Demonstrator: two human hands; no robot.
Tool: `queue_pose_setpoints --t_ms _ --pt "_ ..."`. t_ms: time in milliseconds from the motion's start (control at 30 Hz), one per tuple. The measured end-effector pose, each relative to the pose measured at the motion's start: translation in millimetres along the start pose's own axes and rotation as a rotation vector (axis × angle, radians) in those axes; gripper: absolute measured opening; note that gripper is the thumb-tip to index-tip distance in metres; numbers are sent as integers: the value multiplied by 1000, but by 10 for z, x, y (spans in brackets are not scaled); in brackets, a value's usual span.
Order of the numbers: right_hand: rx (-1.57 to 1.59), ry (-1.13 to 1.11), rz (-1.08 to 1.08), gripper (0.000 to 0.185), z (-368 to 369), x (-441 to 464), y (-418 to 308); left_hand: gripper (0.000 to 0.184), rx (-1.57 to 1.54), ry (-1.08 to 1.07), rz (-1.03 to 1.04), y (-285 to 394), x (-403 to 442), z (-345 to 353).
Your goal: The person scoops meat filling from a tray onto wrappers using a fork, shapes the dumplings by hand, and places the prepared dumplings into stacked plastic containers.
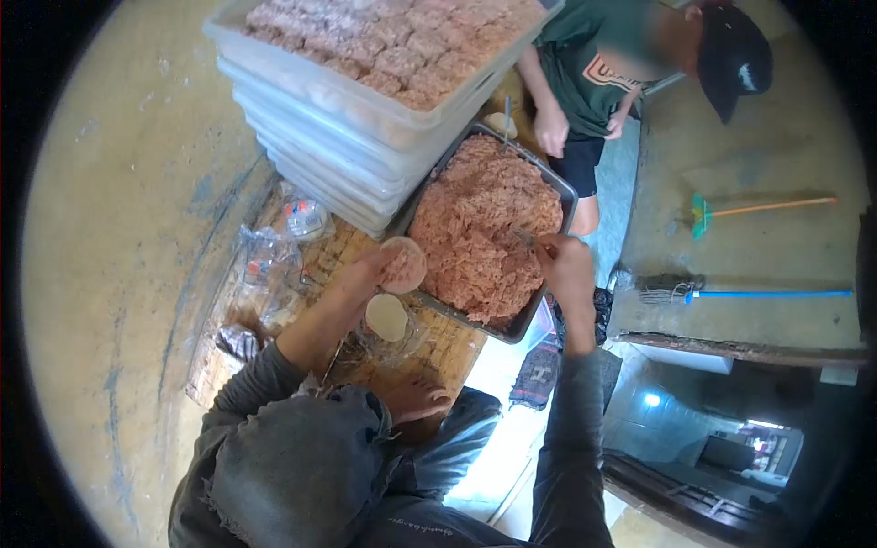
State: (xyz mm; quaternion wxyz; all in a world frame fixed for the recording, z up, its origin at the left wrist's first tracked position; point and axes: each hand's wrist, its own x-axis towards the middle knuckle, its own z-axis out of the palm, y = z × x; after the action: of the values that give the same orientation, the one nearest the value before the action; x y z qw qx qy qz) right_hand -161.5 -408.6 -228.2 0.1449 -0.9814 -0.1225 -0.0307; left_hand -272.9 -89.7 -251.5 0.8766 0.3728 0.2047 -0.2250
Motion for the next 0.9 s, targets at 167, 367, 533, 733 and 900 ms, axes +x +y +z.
queue_pose_setpoints --t_ms 167,367,533,733,900 --pt "-352 -201 -42 15 324 363 -65 38 -19 87 231 -136 -54 144" --pt "589 -318 -7 9 -455 56 -13 35 -199 -141 85 -187 92 -103" --pt "939 -329 74 9 -481 -522 -450 34 -323 -275 75 -236 94 254" --pt "747 -335 -67 7 -330 -678 -667 38 -36 -281 149 -472 100 232" --pt "617 -158 -1 10 -573 -1004 -689 37 -165 -233 170 -395 140 168"
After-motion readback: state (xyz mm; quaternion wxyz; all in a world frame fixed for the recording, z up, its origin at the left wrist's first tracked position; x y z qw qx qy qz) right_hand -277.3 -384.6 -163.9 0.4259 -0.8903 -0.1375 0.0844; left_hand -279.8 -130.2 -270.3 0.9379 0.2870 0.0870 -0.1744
